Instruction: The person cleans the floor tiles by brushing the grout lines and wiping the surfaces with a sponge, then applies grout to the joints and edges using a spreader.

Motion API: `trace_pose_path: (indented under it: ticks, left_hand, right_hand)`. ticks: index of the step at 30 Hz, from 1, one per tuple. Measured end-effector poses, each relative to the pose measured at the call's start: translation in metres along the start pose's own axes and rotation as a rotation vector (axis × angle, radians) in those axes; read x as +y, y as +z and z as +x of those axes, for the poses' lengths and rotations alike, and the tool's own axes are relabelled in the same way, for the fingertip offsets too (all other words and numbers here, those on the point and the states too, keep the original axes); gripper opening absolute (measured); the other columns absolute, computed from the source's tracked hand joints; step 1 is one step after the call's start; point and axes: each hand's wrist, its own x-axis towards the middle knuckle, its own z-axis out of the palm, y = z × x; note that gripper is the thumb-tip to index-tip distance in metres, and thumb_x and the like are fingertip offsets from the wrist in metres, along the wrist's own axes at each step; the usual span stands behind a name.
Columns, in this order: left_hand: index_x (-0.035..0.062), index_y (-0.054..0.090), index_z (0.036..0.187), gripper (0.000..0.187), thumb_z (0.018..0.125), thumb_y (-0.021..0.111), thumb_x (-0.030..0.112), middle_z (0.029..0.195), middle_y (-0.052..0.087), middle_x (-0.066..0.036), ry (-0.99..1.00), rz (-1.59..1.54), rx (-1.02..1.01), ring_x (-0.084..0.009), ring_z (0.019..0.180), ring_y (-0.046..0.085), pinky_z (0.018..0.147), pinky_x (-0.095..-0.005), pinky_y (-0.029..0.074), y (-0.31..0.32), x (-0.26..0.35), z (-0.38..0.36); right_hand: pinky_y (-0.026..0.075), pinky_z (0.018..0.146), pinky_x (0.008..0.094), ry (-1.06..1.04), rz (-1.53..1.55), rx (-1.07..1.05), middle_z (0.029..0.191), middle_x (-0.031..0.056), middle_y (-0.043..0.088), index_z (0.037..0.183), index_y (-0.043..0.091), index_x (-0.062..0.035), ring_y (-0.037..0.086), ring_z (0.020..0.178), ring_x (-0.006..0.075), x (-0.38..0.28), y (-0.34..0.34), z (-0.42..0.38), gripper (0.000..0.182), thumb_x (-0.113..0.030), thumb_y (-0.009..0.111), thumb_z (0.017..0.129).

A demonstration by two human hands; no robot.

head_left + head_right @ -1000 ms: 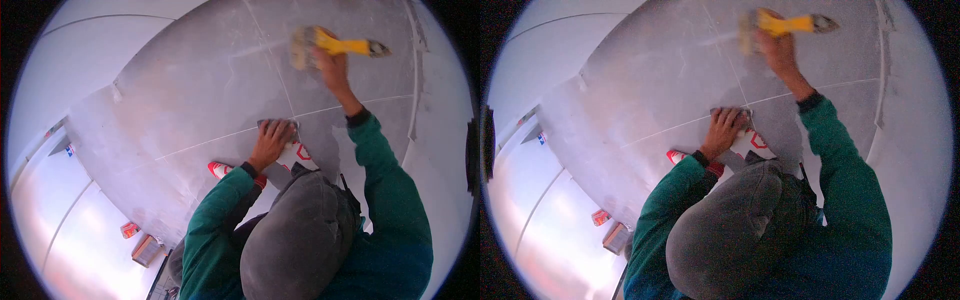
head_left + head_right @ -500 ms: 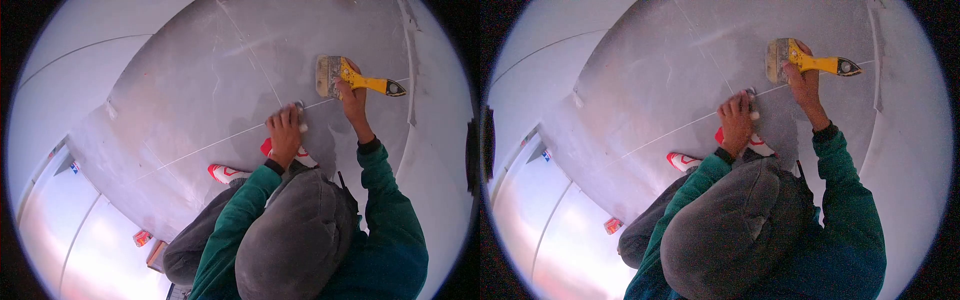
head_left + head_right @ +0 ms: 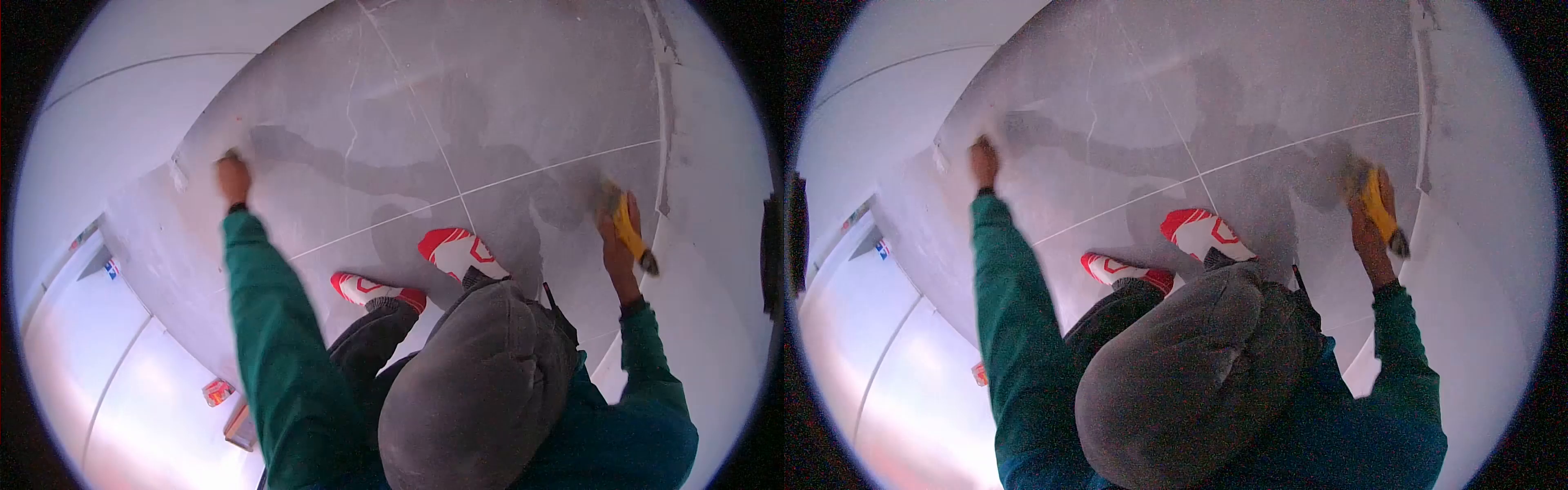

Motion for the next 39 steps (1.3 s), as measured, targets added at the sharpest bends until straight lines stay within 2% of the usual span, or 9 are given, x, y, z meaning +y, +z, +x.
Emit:
trace_pose_path:
  ticks: [4,7,12,13,16,27,33,36,39]
  left_hand:
    - [-0.0003,0.056,0.094,0.019,0.082,0.048,0.011,0.082,0.055,-0.019,-0.036,-0.03,0.167,-0.0342,0.081,0.053,0.069,-0.0412,0.043,-0.101,-0.017,-0.01]
    - [-0.001,0.056,0.101,0.021,0.085,0.047,0.01,0.095,0.057,-0.017,0.155,-0.307,0.165,-0.031,0.088,0.052,0.077,-0.0374,0.042,-0.11,0.047,-0.048]
    - [0.007,0.054,0.11,0.036,0.076,0.043,0.008,0.107,0.056,-0.009,0.555,-0.57,-0.263,-0.0265,0.101,0.049,0.086,-0.0401,0.037,-0.069,0.171,-0.119]
    - [0.0118,0.053,0.113,0.036,0.078,0.047,0.013,0.113,0.051,-0.007,0.648,-0.626,-0.44,-0.0248,0.1,0.048,0.085,-0.0418,0.036,-0.075,0.202,-0.133]
    - [0.0164,0.053,0.112,0.035,0.077,0.049,0.019,0.117,0.047,-0.005,0.839,-0.446,-0.096,-0.0232,0.099,0.046,0.085,-0.0421,0.035,-0.089,0.257,-0.15]
    - [0.0227,0.054,0.108,0.033,0.075,0.051,0.019,0.111,0.048,-0.002,1.036,-0.437,-0.051,-0.02,0.104,0.043,0.084,-0.0411,0.034,-0.094,0.278,-0.114]
    - [0.0226,0.056,0.109,0.036,0.073,0.054,0.018,0.11,0.051,-0.003,0.934,-0.384,-0.108,-0.0232,0.102,0.047,0.084,-0.0442,0.035,-0.076,0.288,-0.096]
    - [0.0209,0.056,0.106,0.038,0.069,0.054,0.012,0.099,0.056,-0.006,0.236,-0.229,0.149,-0.0298,0.091,0.051,0.075,-0.0421,0.039,-0.044,0.265,0.022]
    - [0.025,0.056,0.108,0.037,0.072,0.054,0.014,0.094,0.057,-0.009,0.217,-0.183,0.215,-0.0284,0.087,0.054,0.071,-0.0455,0.042,-0.059,0.219,0.084]
  right_hand:
    - [0.035,0.093,0.0356,-0.097,-0.274,-0.207,0.118,0.015,0.039,0.127,0.03,-0.0013,0.042,0.109,0.0264,-0.005,0.059,-0.056,0.046,-0.021,0.046,0.089]
    - [0.02,0.102,0.0443,-0.276,0.582,-0.097,0.127,0.0204,0.034,0.126,0.033,-0.0003,0.03,0.119,0.0353,-0.114,0.189,-0.001,0.059,-0.015,0.057,0.074]
    - [0.043,0.078,0.0378,-0.217,0.87,0.236,0.099,0.0166,0.054,0.108,0.046,-0.002,0.052,0.09,0.0325,-0.265,0.215,0.161,0.041,-0.026,0.055,0.076]
    - [0.043,0.078,0.037,-0.201,0.944,0.23,0.098,0.0147,0.054,0.108,0.046,-0.0023,0.053,0.089,0.029,-0.26,0.207,0.173,0.04,-0.023,0.056,0.076]
    - [0.044,0.076,0.0307,-0.14,1.164,0.156,0.094,0.006,0.052,0.111,0.045,-0.0026,0.051,0.085,0.0155,-0.204,0.161,0.174,0.04,-0.015,0.059,0.076]
    - [0.041,0.086,0.0279,0.224,0.998,0.139,0.11,0.0084,0.051,0.122,0.039,-0.0023,0.05,0.099,0.0165,-0.096,0.078,0.105,0.044,-0.007,0.053,0.081]
    - [0.032,0.095,0.0312,0.094,0.721,-0.01,0.121,0.0108,0.044,0.125,0.036,-0.0011,0.042,0.111,0.0191,-0.07,0.063,0.05,0.048,-0.011,0.053,0.082]
    - [0.029,0.097,0.0306,0.216,0.715,-0.059,0.121,0.0093,0.043,0.125,0.036,-0.0011,0.04,0.111,0.0181,-0.028,0.031,0.005,0.046,-0.014,0.052,0.083]
    - [0.038,0.089,0.0315,0.294,0.471,0.187,0.114,0.0111,0.048,0.123,0.038,-0.0019,0.046,0.103,0.0204,0.031,-0.017,-0.025,0.048,-0.019,0.058,0.082]
